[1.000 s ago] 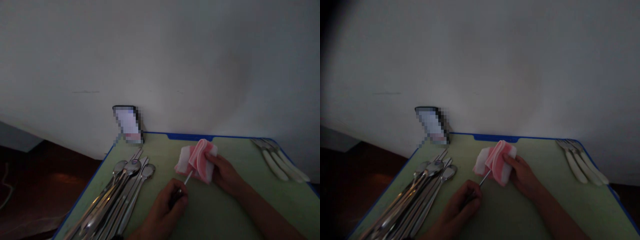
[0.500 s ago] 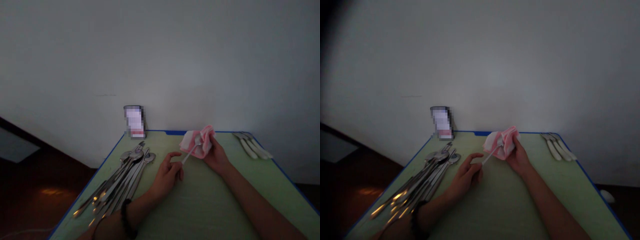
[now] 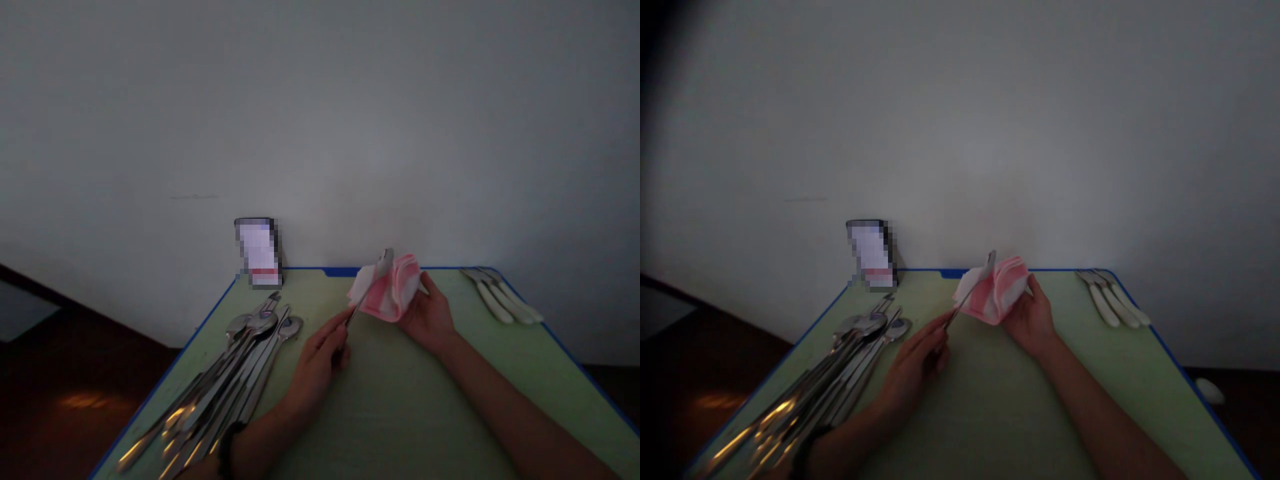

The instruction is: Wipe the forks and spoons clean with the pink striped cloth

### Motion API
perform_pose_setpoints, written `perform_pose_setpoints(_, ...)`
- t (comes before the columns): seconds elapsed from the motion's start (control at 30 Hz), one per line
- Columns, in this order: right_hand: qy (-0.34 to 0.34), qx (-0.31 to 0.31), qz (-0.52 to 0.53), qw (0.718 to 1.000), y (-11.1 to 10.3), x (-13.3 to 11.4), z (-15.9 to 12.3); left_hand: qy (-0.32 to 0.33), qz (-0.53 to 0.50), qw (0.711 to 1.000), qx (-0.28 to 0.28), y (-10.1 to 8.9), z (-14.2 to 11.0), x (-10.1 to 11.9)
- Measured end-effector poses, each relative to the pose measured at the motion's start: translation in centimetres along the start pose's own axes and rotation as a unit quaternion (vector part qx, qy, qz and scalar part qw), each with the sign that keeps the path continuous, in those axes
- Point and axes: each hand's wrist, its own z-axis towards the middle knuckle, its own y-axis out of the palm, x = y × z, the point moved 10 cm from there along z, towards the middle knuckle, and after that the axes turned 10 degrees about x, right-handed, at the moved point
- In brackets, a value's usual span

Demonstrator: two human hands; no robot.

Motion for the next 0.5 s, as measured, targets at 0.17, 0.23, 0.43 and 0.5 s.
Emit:
perform_pose_setpoints(0.17, 0.032, -0.019, -0.052, 0.998, 0.5, 0.6, -0.1, 0.005, 0.058, 0.998, -0.017, 0.4, -0.5, 0.2)
perform_pose_setpoints(0.23, 0.029, -0.025, -0.065, 0.997, 0.7, 0.6, -0.2, 0.008, 0.074, 0.997, -0.023, 0.6, -0.6, 0.3)
perform_pose_setpoints(0.43, 0.019, -0.002, -0.114, 0.993, 0.4, 1.4, 0.1, 0.143, 0.239, 0.957, -0.084, 2.3, -1.6, 2.0)
perform_pose_setpoints(0.5, -0.01, 0.023, -0.151, 0.988, -0.2, 1.4, 0.4, 0.156, 0.297, 0.935, -0.118, 3.1, -2.2, 1.7)
